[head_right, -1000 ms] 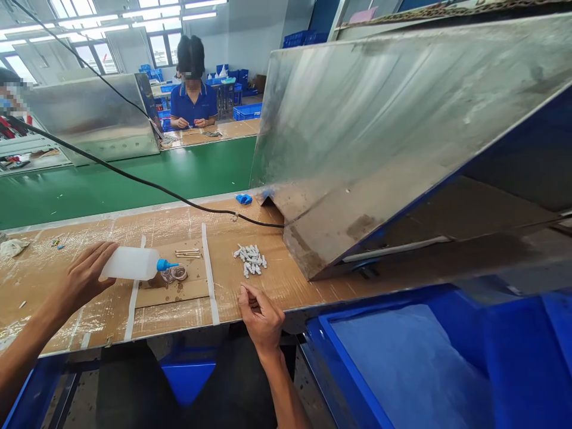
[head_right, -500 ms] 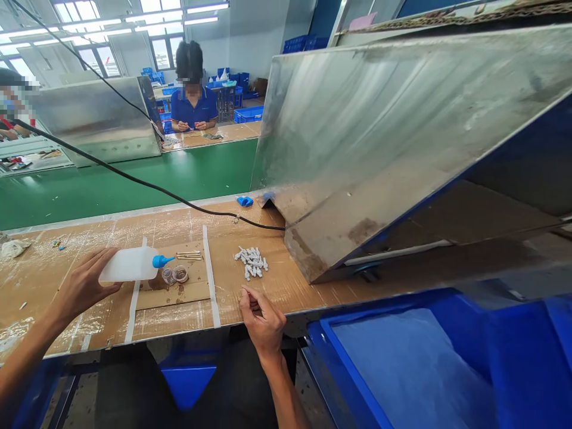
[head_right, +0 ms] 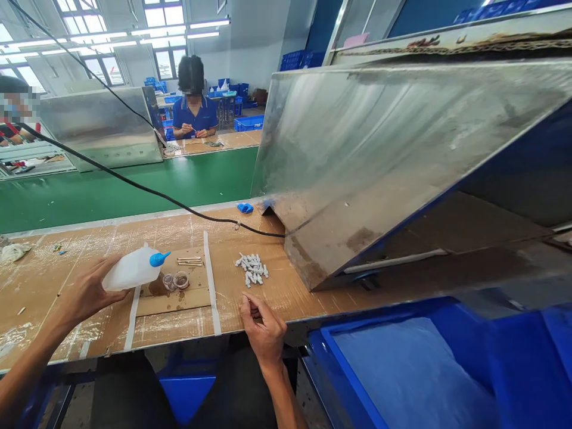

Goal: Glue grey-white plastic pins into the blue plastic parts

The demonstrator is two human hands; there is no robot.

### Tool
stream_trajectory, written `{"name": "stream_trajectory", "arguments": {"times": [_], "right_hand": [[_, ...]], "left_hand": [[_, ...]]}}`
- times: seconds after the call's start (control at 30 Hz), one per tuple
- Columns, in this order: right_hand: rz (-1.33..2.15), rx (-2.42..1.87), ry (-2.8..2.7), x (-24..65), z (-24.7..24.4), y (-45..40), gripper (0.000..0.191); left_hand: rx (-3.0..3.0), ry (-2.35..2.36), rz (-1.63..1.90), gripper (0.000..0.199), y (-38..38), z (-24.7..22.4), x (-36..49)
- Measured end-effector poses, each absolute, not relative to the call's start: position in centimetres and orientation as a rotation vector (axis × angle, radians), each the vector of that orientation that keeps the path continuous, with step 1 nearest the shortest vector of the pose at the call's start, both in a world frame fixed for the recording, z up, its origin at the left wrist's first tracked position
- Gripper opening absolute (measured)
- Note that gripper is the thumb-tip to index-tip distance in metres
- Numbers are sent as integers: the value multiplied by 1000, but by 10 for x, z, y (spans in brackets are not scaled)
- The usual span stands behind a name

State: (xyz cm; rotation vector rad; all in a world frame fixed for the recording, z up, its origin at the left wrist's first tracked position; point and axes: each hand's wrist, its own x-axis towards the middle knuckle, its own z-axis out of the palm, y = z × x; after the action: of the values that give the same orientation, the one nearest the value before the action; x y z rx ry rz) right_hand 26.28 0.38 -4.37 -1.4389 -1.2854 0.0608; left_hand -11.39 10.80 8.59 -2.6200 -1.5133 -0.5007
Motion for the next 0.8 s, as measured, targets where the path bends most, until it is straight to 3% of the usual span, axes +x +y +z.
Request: {"name": "stream_trajectory", "arguments": {"times": [0.8], "right_hand": [[9,-1445,-1323,265,-44,3,21]], "left_hand": [[-2728,-2061,-1173,64,112,62,-122]]}}
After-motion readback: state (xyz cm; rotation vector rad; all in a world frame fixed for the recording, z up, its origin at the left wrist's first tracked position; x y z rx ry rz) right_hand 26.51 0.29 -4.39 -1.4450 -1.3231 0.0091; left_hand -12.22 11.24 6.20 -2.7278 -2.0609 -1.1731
